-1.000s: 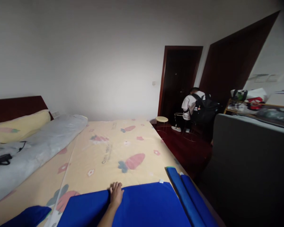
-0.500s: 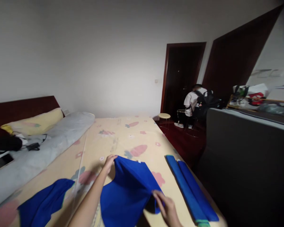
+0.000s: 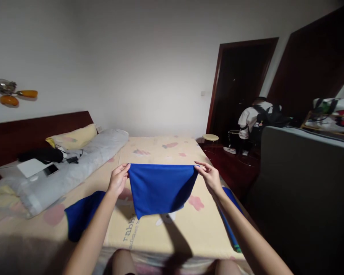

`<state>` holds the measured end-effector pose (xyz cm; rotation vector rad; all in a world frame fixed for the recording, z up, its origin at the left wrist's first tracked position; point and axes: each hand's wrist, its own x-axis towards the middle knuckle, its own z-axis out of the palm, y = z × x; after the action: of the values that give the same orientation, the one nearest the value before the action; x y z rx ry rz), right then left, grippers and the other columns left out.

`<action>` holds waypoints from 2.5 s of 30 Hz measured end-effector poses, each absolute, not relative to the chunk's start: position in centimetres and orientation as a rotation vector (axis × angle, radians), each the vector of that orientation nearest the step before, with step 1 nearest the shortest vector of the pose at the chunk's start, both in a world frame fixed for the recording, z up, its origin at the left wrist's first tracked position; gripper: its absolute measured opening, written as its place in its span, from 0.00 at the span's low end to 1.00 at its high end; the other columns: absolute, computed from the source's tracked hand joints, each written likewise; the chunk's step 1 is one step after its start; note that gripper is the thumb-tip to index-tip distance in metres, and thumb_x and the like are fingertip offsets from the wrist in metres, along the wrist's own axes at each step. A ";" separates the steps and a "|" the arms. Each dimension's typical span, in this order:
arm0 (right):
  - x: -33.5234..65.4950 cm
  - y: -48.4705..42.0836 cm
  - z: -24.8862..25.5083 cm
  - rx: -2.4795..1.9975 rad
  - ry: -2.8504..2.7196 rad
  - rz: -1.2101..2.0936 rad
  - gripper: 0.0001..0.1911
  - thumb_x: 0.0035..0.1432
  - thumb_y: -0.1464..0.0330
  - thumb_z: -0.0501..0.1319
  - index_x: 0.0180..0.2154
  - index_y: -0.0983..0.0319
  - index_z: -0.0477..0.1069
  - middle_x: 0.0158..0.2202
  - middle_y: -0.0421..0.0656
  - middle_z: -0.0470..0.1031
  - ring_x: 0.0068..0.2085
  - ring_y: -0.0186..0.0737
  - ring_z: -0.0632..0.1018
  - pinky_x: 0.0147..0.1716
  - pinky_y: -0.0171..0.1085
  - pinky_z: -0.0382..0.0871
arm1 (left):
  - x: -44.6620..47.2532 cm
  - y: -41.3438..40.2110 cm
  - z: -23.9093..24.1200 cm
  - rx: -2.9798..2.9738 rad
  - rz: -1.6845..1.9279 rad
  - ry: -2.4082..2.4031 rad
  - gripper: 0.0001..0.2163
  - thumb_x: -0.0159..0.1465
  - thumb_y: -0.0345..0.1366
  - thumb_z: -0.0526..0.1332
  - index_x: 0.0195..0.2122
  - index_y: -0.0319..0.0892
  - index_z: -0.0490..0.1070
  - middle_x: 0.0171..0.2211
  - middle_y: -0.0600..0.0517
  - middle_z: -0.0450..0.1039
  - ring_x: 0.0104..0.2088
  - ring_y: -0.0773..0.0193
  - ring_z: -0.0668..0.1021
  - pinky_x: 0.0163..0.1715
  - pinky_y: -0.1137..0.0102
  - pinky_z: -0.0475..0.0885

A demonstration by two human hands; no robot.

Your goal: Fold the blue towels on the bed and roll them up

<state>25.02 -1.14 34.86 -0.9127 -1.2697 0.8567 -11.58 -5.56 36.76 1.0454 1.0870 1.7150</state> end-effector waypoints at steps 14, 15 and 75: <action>25.8 -0.3 38.6 -0.874 -1.492 0.928 0.30 0.38 0.53 0.73 0.42 0.63 0.77 0.27 0.40 0.78 0.32 0.39 0.77 0.37 0.40 0.72 | -13.0 -7.9 40.8 1.096 1.808 1.215 0.23 0.38 0.47 0.76 0.30 0.39 0.73 0.22 0.56 0.76 0.23 0.69 0.76 0.27 0.74 0.68; 25.8 -0.3 38.8 -0.878 -1.503 0.919 0.29 0.39 0.53 0.72 0.42 0.63 0.77 0.28 0.41 0.78 0.32 0.39 0.78 0.36 0.40 0.73 | -13.1 -7.8 40.8 1.088 1.804 1.214 0.23 0.38 0.47 0.76 0.30 0.39 0.74 0.23 0.55 0.76 0.23 0.69 0.76 0.27 0.74 0.68; 26.4 7.7 33.7 -1.258 -1.611 0.934 0.12 0.53 0.59 0.63 0.29 0.61 0.67 0.17 0.41 0.74 0.13 0.32 0.68 0.12 0.30 0.56 | -15.8 2.1 35.7 2.017 1.259 1.558 0.12 0.52 0.48 0.64 0.26 0.44 0.71 0.26 0.55 0.76 0.30 0.63 0.77 0.34 0.69 0.71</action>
<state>26.43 7.68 33.71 -1.2582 -1.6111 0.9338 -15.81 2.11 35.74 2.0167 1.5584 1.2586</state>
